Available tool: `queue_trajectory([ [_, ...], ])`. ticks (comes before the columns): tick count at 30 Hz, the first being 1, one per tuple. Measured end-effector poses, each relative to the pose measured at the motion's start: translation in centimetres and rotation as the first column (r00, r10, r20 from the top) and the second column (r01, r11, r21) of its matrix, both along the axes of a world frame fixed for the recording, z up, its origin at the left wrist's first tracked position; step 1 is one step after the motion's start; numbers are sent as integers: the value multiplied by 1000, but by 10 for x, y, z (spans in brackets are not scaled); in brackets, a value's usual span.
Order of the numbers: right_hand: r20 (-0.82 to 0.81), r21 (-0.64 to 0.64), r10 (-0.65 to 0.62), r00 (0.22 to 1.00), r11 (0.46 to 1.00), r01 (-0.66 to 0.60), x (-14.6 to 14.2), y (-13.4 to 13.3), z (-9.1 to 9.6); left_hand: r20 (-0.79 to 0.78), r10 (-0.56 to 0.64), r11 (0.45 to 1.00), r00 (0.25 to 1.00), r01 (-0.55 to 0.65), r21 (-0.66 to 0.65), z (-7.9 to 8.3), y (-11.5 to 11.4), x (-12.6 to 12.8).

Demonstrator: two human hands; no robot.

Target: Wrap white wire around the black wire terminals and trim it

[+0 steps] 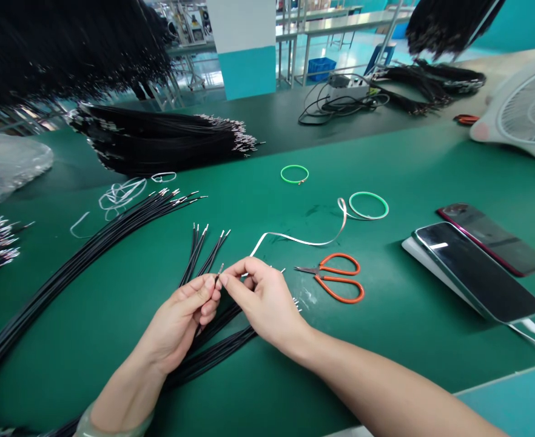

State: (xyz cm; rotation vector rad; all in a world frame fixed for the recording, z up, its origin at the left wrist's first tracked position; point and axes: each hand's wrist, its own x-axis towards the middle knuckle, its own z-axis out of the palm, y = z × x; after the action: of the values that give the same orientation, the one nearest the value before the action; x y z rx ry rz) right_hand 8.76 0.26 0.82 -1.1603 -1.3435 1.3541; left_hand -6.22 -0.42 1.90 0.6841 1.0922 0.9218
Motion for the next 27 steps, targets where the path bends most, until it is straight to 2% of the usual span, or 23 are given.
queue_trajectory([
  [3, -75, -13, 20, 997, 1000, -21, 1, 2, 3, -14, -17, 999, 1000, 18, 45, -1, -1, 0],
  [8, -160, -38, 17, 987, 999, -23, 2, 4, 5, -146, -15, 990, 989, 35, 137, -2, -2, 0],
  [13, -216, -51, 74, 974, 995, -87, 3, 4, 4, -89, -67, 989, 994, 78, 124, 3, -1, -1],
  [15, -202, -36, 81, 976, 995, -90, 4, 4, 5, -65, -76, 991, 995, 83, 107, 4, 0, -2],
  [20, -124, -28, 9, 992, 1000, -12, 5, 4, 8, -34, -65, 994, 997, 68, 89, 5, 1, -4],
  [27, -107, -16, 18, 994, 1000, -20, 2, 1, 5, -73, -75, 990, 995, 83, 116, 0, 0, -4],
])
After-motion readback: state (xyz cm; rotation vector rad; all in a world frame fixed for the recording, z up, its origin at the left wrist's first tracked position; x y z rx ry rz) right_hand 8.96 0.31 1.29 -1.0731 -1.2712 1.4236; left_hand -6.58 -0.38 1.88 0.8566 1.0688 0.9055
